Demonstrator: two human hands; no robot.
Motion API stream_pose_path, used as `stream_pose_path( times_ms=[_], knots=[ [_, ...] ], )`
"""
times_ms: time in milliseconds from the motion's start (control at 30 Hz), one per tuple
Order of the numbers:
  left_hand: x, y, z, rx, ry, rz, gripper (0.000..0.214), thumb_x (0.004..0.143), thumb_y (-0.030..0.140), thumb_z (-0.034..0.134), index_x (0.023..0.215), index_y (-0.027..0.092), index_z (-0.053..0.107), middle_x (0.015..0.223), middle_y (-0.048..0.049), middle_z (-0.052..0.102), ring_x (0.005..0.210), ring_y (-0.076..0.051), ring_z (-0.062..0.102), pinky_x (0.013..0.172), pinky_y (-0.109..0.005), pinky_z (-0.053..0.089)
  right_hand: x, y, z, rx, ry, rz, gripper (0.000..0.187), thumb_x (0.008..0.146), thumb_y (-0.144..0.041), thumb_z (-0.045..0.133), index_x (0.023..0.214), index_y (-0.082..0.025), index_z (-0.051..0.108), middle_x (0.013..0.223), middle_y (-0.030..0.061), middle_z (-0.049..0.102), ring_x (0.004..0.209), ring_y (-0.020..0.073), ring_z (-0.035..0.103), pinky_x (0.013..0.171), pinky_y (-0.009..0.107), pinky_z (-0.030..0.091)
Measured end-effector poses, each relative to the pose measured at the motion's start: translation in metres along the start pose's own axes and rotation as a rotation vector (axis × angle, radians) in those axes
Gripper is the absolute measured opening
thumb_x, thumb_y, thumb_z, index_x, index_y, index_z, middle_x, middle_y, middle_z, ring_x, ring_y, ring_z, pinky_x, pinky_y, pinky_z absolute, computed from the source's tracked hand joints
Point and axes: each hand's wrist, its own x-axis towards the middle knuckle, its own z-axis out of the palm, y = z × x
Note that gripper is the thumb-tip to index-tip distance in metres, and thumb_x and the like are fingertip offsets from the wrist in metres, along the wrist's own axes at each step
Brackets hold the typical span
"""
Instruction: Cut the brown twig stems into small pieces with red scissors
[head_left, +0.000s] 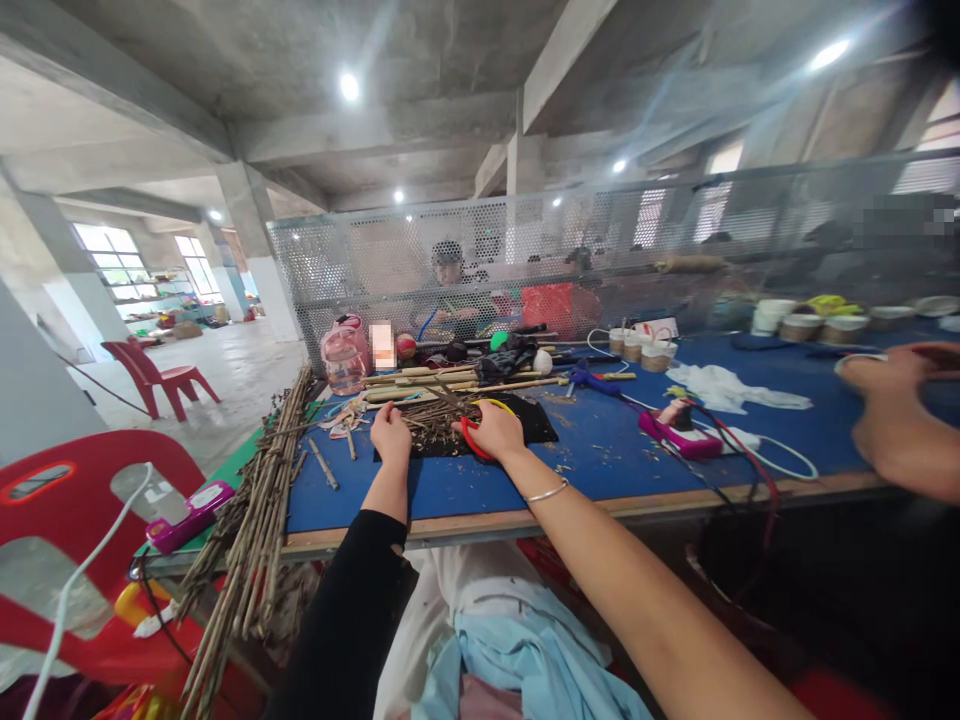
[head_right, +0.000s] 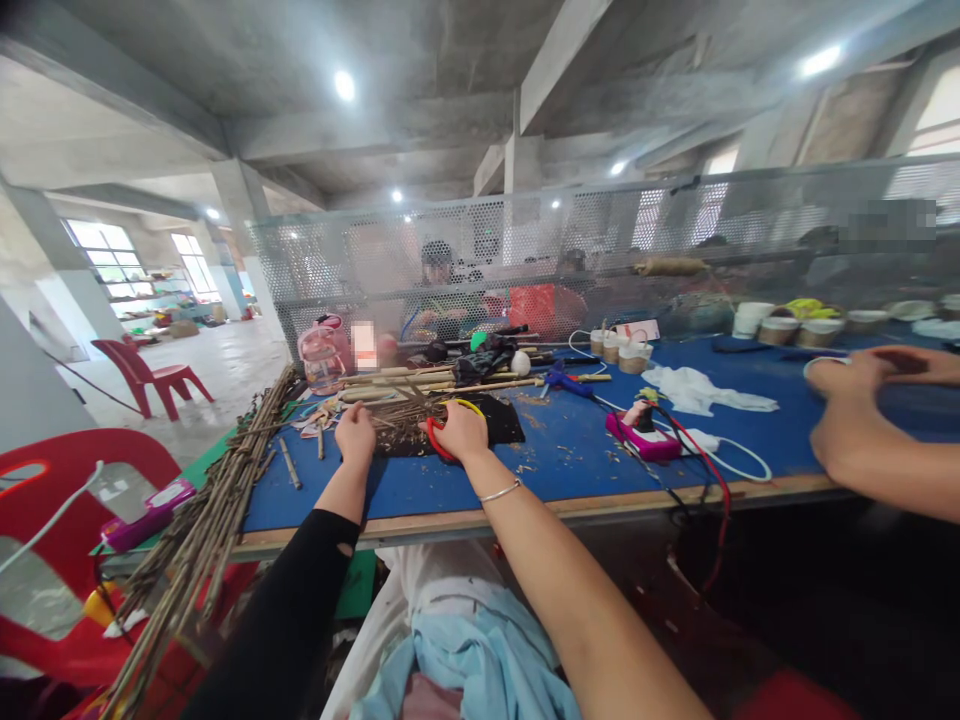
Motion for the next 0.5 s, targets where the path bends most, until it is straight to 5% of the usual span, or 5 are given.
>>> stream_pose_path(
  times_ms=[167, 333, 500],
  knots=[
    [0.006, -0.005, -0.012, 0.197, 0.083, 0.055, 0.030, 0.078, 0.018, 0.042, 0.098, 0.014, 0.063, 0.091, -0.0106, 0.062, 0.091, -0.020, 0.056, 0.086, -0.031, 0.041, 0.004, 0.005, 0.002, 0.067, 0.083, 0.025, 0.046, 0.073, -0.061, 0.050, 0.089, -0.017, 0.054, 0.088, 0.0081, 0.061, 0.083, 0.0200, 0.058, 0.068, 0.027, 0.038],
    [-0.008, 0.000, -0.007, 0.438, -0.197, 0.191, 0.031, 0.073, 0.013, 0.044, 0.092, 0.017, 0.069, 0.101, -0.0132, 0.059, 0.092, -0.022, 0.057, 0.083, -0.030, 0.041, 0.005, 0.008, 0.003, 0.163, 0.098, 0.062, 0.041, 0.073, -0.058, 0.050, 0.084, -0.019, 0.053, 0.080, 0.0047, 0.060, 0.074, 0.0175, 0.057, 0.061, 0.025, 0.035],
    [-0.015, 0.011, 0.007, 0.545, -0.238, 0.211, 0.036, 0.079, 0.020, 0.041, 0.109, 0.017, 0.061, 0.096, -0.0157, 0.063, 0.089, -0.025, 0.059, 0.079, -0.034, 0.042, 0.005, 0.008, 0.002, 0.234, 0.101, 0.086, 0.036, 0.072, -0.056, 0.050, 0.081, -0.020, 0.052, 0.076, 0.0032, 0.061, 0.069, 0.0169, 0.056, 0.056, 0.024, 0.034]
  ],
)
